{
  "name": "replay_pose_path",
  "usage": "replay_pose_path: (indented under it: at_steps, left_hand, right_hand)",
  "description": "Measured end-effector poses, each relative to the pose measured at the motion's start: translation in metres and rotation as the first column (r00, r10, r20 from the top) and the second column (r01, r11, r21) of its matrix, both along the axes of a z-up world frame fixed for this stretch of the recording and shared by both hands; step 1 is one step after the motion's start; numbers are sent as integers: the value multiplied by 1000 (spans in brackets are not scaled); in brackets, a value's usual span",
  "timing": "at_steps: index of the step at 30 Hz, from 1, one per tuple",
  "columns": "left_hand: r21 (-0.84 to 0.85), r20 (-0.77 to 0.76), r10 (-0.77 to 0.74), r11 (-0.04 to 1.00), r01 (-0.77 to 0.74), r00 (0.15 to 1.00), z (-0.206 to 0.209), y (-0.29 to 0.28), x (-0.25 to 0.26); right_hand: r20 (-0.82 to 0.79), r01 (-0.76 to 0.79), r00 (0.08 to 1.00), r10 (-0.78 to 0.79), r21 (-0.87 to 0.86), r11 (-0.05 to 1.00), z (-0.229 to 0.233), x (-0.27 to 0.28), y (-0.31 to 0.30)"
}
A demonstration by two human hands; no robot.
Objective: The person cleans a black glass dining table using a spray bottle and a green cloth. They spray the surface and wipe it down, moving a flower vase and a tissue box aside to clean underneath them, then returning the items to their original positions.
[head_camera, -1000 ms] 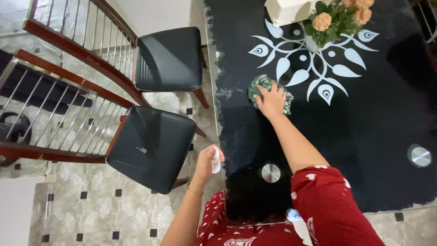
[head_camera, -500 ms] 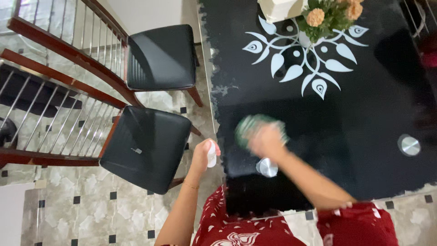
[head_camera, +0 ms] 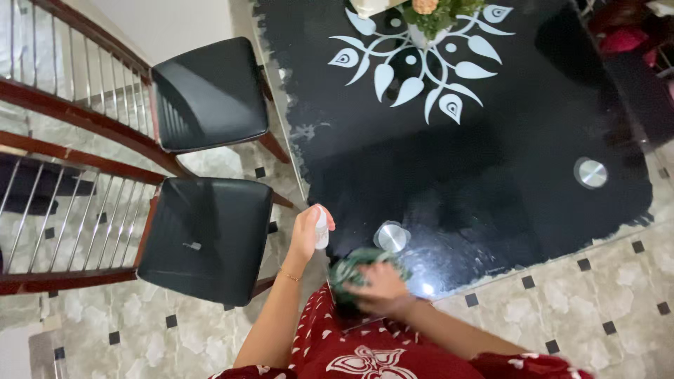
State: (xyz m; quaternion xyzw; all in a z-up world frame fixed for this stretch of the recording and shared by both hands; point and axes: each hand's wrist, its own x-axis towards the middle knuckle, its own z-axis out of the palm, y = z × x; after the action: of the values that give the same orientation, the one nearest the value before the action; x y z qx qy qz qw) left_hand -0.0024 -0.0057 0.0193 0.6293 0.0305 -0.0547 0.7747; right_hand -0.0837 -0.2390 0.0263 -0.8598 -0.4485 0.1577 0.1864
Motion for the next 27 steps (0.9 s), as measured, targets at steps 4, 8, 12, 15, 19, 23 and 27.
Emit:
replay_pose_path:
  at_steps: [4, 8, 12, 15, 19, 23, 27]
  left_hand:
    - [32, -20, -36, 999, 37, 999, 5, -11, 2]
    - [38, -3, -62, 997, 62, 998, 1, -26, -7]
    - [18, -31, -66, 998, 66, 997, -3, -33, -19]
    - [38, -63, -65, 997, 67, 996, -3, -34, -15]
    - [-6, -39, -112, 994, 111, 993, 1, -44, -6]
    - [-22, -11, -167, 986, 166, 986, 8, -63, -4]
    - [13, 5, -225, 974, 225, 974, 11, -84, -20]
  right_hand:
    - [482, 497, 773, -413, -55, 866, -51, 104, -104]
    - [481, 770, 305, -822, 384, 510, -37, 176, -178]
    - [479, 823, 294, -827, 313, 474, -15, 153, -124]
    - [410, 573, 749, -520, -8, 819, 9, 40, -32]
    - [37, 399, 913, -406, 118, 909, 27, -31, -5]
    - [305, 551, 808, -504, -88, 830, -20, 25, -115]
    - [486, 832, 273, -830, 314, 457, -26, 83, -264]
